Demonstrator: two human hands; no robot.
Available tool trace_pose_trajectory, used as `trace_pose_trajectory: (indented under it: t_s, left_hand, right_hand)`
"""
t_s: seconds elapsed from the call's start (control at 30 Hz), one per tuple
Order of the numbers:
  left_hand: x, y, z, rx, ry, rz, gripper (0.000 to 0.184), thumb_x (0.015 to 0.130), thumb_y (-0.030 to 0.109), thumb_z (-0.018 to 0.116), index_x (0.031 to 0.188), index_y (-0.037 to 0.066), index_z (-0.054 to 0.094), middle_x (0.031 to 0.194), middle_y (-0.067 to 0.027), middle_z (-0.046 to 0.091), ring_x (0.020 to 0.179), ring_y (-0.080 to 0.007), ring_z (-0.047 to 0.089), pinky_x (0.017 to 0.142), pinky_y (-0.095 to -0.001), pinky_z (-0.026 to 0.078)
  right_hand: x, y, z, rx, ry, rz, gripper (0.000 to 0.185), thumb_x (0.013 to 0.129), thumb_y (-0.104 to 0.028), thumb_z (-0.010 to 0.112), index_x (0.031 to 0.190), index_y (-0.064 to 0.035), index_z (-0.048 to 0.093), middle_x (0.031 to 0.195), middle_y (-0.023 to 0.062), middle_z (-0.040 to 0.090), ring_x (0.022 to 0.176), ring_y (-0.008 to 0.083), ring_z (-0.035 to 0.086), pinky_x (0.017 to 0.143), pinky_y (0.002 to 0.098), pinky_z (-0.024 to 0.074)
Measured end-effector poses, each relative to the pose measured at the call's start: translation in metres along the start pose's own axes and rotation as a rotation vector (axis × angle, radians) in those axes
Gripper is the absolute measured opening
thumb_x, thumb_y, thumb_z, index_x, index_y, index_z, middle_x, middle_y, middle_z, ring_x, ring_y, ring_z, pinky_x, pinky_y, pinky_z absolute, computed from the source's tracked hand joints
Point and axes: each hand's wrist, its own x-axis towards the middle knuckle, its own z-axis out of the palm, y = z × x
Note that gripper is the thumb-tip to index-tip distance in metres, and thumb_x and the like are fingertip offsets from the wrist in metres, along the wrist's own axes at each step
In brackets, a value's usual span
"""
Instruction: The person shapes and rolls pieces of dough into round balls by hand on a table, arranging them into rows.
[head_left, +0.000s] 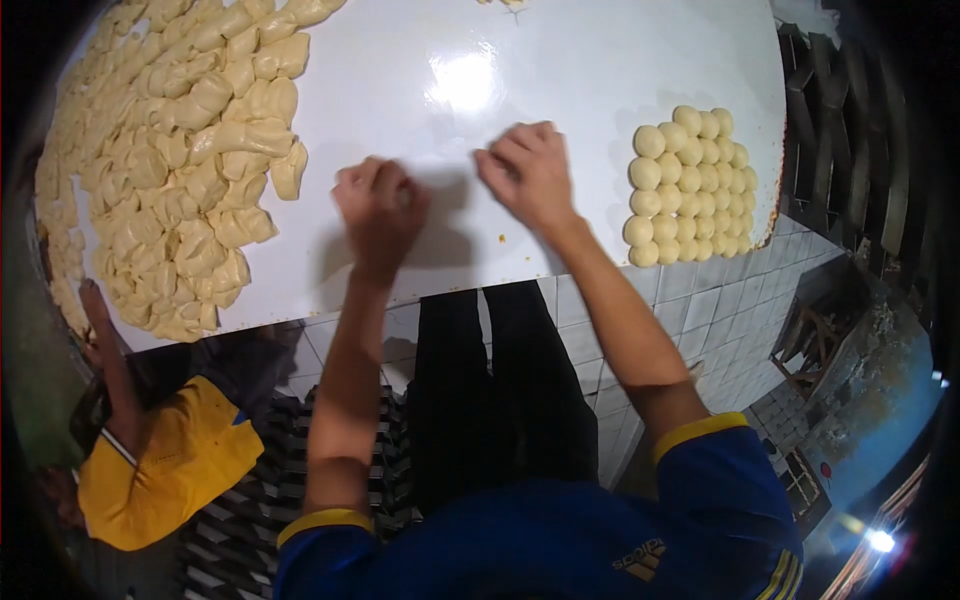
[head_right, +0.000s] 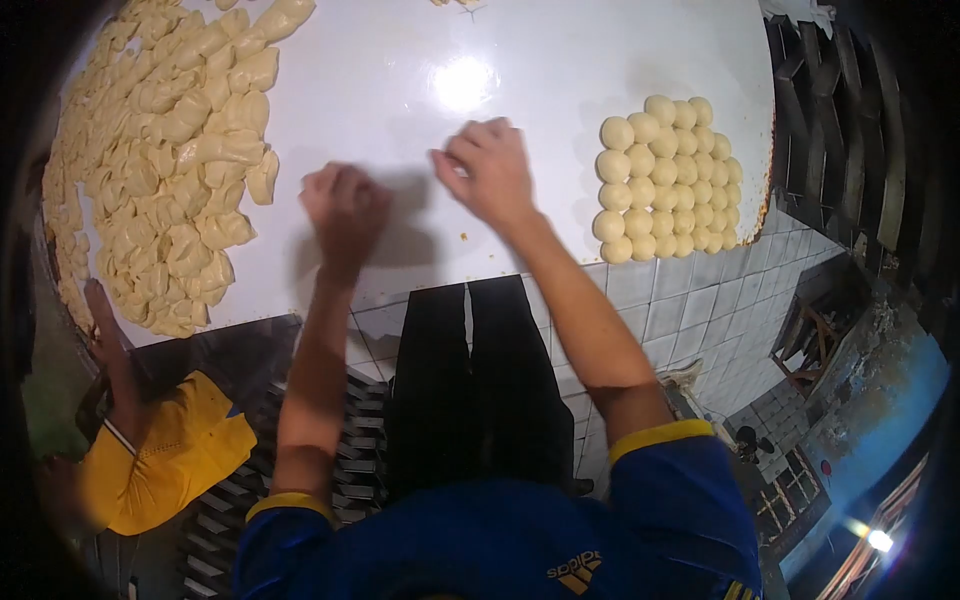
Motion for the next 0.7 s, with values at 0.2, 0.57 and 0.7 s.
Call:
trace_pose_trajectory:
  t_s: [0.2, 0.57, 0.7]
  left_hand:
    - [-0.085, 0.012, 0.018, -0.142, 0.005, 0.104, 0.017, 0.088, 0.019, 0.081, 0.100, 0.013, 0.071, 0.106, -0.0070, 0.071, 0.115, -0.0354, 0.065, 0.103, -0.0551, 0.048]
    - [-0.045, 0.049, 0.013, -0.099, 0.046, 0.127, 0.014, 0.088, 0.017, 0.083, 0.092, 0.014, 0.069, 0.102, -0.0043, 0.069, 0.104, -0.0328, 0.067, 0.099, -0.0509, 0.049]
    - [-0.056, -0.018, -0.003, -0.133, -0.038, 0.161, 0.015, 0.090, 0.019, 0.083, 0.092, 0.012, 0.069, 0.101, -0.0072, 0.069, 0.103, -0.0346, 0.063, 0.095, -0.0523, 0.048]
  right_hand:
    - [-0.064, -0.028, -0.014, 0.150, -0.146, 0.040, 0.019, 0.096, -0.023, 0.088, 0.088, -0.0154, 0.072, 0.092, 0.0035, 0.067, 0.096, 0.0330, 0.061, 0.087, 0.0454, 0.0496]
    - [-0.056, -0.034, -0.009, 0.109, -0.208, -0.040, 0.018, 0.092, -0.026, 0.089, 0.092, -0.0148, 0.074, 0.099, 0.0032, 0.069, 0.102, 0.0315, 0.065, 0.088, 0.0463, 0.0505]
    - [-0.058, 0.023, -0.050, -0.013, -0.267, -0.065, 0.020, 0.093, -0.025, 0.091, 0.087, -0.0173, 0.073, 0.093, 0.0003, 0.069, 0.100, 0.0283, 0.064, 0.086, 0.0442, 0.0493]
